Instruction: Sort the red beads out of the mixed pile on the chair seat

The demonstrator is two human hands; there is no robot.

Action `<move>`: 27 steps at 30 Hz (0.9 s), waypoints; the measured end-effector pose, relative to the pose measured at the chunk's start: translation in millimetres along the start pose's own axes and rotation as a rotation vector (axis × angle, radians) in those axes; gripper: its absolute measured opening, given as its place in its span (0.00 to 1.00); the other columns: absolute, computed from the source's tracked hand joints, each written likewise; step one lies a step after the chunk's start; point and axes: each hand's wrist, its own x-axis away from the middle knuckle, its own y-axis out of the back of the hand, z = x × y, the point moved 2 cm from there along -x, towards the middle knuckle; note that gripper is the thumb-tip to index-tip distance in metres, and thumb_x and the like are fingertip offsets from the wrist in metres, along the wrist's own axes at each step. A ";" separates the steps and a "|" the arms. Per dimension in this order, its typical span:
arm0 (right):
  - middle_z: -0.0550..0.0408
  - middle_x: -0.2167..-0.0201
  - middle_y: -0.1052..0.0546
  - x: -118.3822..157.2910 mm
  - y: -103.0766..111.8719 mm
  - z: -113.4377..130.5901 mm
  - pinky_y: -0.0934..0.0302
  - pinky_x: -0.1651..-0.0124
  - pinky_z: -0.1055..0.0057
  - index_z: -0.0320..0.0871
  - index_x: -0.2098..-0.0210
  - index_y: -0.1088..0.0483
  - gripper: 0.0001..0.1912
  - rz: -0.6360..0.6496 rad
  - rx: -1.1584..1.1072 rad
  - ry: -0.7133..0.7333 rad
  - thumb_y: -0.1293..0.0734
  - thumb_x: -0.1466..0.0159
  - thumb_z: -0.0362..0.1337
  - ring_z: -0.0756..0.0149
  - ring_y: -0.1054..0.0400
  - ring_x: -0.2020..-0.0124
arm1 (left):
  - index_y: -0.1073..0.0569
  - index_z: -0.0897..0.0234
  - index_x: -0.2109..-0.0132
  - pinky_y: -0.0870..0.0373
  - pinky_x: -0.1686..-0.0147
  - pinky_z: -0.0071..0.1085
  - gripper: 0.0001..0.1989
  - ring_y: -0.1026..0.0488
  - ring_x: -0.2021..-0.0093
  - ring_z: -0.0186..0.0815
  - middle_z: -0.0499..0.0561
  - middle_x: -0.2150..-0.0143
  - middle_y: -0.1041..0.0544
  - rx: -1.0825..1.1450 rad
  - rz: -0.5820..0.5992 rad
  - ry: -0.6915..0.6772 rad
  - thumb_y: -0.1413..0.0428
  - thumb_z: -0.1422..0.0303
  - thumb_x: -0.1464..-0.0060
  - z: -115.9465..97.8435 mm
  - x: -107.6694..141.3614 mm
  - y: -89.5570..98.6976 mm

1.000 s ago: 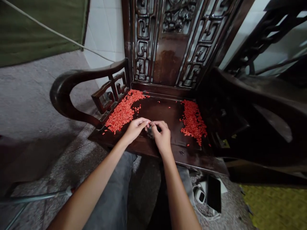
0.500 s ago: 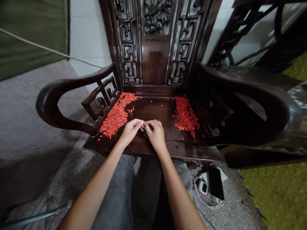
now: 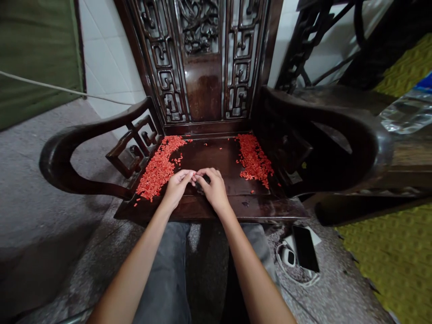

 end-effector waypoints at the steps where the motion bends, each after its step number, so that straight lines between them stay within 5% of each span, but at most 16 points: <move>1: 0.54 0.62 0.21 -0.1 0.2 0.8 0.40 0.48 0.62 0.48 0.62 0.25 0.07 0.001 -0.002 0.009 0.33 0.31 0.42 0.58 0.29 0.56 | 0.22 0.67 0.57 0.29 0.61 0.28 0.16 0.27 0.67 0.32 0.51 0.65 0.22 -0.004 0.001 0.000 0.43 0.57 0.36 0.0 -0.1 0.2; 27: 0.53 0.62 0.22 2.7 0.5 1.9 0.40 0.51 0.60 0.51 0.61 0.21 0.09 -0.020 0.105 0.066 0.34 0.29 0.42 0.56 0.32 0.56 | 0.21 0.67 0.57 0.33 0.64 0.29 0.14 0.31 0.70 0.30 0.49 0.68 0.24 0.054 0.023 0.044 0.40 0.58 0.39 3.7 -1.6 2.2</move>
